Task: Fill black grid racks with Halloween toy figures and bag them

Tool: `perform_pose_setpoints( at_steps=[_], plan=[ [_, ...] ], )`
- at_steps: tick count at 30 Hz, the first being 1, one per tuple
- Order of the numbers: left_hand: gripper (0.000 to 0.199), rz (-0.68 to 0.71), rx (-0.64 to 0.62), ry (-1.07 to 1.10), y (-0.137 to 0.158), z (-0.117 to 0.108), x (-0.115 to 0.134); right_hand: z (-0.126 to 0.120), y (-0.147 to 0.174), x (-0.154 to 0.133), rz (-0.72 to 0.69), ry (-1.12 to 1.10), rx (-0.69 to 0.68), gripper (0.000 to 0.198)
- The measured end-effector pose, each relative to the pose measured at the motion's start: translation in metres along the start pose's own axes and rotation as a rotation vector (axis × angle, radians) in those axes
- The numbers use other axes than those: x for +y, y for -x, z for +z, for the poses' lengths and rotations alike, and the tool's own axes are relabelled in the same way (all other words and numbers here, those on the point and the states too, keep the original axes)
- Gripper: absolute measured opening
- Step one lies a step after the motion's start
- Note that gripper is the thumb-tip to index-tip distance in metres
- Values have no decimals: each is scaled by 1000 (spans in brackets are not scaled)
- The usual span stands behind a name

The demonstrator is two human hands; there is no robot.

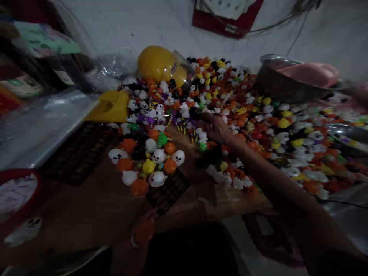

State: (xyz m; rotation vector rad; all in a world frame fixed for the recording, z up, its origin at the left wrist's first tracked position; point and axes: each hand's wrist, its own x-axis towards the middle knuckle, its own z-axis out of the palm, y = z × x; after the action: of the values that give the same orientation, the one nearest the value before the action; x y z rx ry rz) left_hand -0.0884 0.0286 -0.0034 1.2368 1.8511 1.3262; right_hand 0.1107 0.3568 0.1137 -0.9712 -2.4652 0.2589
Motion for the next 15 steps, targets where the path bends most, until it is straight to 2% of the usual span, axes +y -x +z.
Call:
perform_pose_setpoints(
  at_steps=[3,7,11,15],
  plan=[
    [35,20,-28,52,-4,8,-1,-7,67,-38,221,-448,-14,34],
    [27,-17,-77,74,-1,13,1,10,125,-91,479,-890,-71,45],
    [30,-107,-63,143,4,9,16,39,148,-117,496,-1132,-152,47],
    [29,-127,13,178,5,2,31,61,157,-129,431,-1205,-265,52]
  ],
)
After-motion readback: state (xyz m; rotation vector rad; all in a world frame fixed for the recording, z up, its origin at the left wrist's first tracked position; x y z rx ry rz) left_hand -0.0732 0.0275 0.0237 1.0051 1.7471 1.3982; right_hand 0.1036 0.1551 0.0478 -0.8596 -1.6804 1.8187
